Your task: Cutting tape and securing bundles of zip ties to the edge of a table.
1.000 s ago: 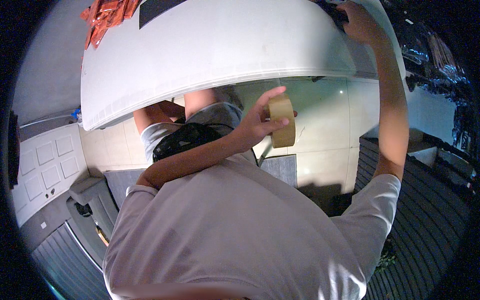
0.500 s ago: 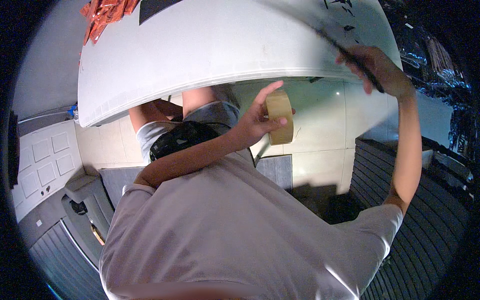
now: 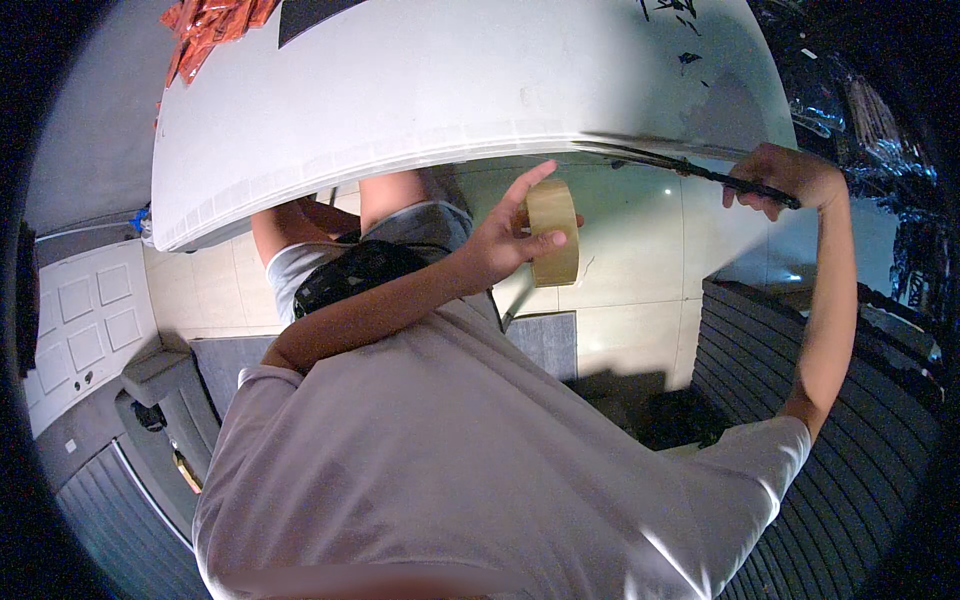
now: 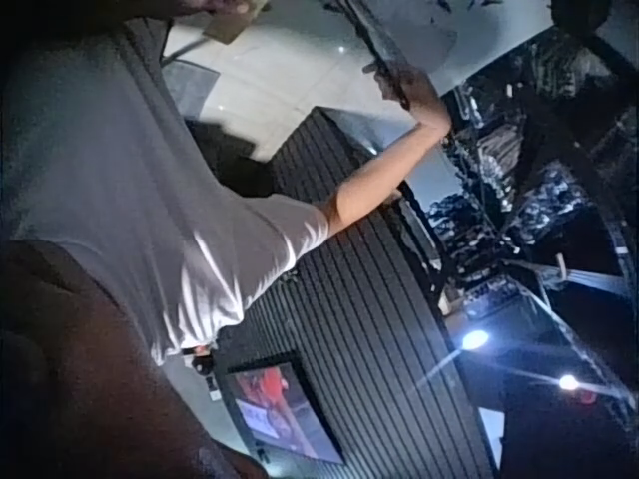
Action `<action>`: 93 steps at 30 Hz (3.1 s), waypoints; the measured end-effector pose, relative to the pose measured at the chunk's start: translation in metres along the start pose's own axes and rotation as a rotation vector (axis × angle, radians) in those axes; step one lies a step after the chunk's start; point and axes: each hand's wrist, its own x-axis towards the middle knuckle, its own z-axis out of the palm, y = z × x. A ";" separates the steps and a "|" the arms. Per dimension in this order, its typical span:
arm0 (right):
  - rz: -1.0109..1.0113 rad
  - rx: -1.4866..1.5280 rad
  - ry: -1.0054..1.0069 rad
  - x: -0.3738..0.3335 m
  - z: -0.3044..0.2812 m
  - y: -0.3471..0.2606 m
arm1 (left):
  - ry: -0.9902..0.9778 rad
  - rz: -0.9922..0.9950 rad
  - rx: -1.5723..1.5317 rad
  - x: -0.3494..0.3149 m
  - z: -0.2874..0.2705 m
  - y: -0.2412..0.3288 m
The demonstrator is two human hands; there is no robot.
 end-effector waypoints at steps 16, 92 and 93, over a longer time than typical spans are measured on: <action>-0.132 0.014 -0.084 0.048 -0.004 -0.019 | -0.014 -0.030 0.015 -0.001 0.002 0.008; -0.552 0.207 1.170 0.102 0.183 -0.082 | -0.167 -0.025 0.061 -0.021 0.013 0.016; -0.555 0.207 1.170 0.098 0.182 -0.086 | -0.189 0.015 0.137 -0.018 0.013 0.011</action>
